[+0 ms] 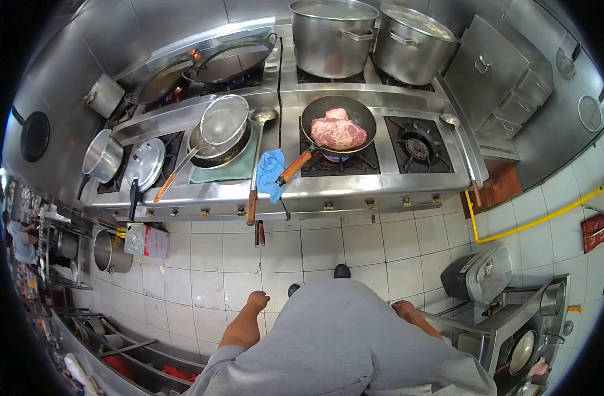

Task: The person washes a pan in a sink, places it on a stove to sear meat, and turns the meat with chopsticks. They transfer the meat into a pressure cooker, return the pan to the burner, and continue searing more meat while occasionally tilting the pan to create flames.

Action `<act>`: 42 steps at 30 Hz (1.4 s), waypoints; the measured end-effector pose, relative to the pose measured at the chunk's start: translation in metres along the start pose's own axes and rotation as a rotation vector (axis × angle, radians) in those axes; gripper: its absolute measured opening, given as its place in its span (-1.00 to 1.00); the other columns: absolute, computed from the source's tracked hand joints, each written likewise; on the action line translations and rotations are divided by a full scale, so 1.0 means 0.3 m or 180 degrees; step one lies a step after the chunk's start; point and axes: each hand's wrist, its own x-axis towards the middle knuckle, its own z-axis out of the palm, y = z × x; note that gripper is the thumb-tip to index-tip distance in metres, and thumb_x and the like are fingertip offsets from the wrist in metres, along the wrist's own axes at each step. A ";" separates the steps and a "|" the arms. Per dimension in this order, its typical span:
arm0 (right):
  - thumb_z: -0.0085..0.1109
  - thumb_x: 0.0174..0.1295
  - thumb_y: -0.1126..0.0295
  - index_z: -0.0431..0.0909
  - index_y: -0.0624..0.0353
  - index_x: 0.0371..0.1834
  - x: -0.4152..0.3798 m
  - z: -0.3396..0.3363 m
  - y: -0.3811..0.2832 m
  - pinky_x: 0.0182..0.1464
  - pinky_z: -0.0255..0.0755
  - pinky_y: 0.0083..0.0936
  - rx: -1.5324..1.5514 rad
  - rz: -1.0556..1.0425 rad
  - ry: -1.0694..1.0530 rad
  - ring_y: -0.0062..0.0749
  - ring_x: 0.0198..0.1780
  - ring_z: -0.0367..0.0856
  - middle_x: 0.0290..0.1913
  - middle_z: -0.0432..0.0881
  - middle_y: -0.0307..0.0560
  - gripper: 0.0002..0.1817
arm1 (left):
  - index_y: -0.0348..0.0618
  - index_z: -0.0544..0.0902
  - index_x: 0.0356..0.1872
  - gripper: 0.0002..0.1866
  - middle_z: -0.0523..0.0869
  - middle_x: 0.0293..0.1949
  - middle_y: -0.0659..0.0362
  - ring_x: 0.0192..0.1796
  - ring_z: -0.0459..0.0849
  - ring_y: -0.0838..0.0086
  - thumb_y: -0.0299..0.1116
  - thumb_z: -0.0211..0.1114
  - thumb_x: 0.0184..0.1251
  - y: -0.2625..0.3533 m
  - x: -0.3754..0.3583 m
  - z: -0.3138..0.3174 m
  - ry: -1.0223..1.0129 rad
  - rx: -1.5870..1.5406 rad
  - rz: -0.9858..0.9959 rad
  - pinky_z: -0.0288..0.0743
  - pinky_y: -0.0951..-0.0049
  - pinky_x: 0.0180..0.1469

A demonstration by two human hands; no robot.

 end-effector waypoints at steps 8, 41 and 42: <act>-0.19 0.38 0.17 0.61 0.20 0.01 0.025 0.001 0.014 0.19 0.41 -0.21 -0.0282 -0.0402 0.0202 0.02 0.13 0.54 0.08 0.61 0.11 -0.57 | 0.06 0.70 -0.05 -0.67 0.70 0.00 0.05 0.04 0.64 0.13 -0.15 0.00 0.38 0.016 -0.008 -0.040 0.0207 0.0049 0.0010 0.48 0.16 0.12; -0.12 0.34 0.19 0.64 0.06 -0.02 0.221 0.075 0.085 0.08 0.47 -0.13 -0.0463 -0.0201 0.0126 0.05 0.04 0.59 -0.01 0.64 0.11 -0.64 | -0.36 0.62 -0.46 -0.66 0.67 -0.30 -0.11 -0.22 0.65 0.05 -0.24 0.06 0.29 -0.039 0.030 0.038 0.1943 -0.1465 -0.1757 0.48 0.07 -0.09; -0.10 0.32 0.25 0.63 0.05 -0.03 0.286 0.139 0.134 0.05 0.49 -0.12 -0.0570 -0.0280 0.0209 0.05 0.01 0.60 -0.03 0.65 0.10 -0.67 | -0.39 0.61 -0.48 -0.61 0.66 -0.33 -0.13 -0.21 0.64 0.03 -0.21 0.06 0.32 0.075 -0.074 -0.125 0.1993 -0.1777 -0.1813 0.48 0.09 -0.10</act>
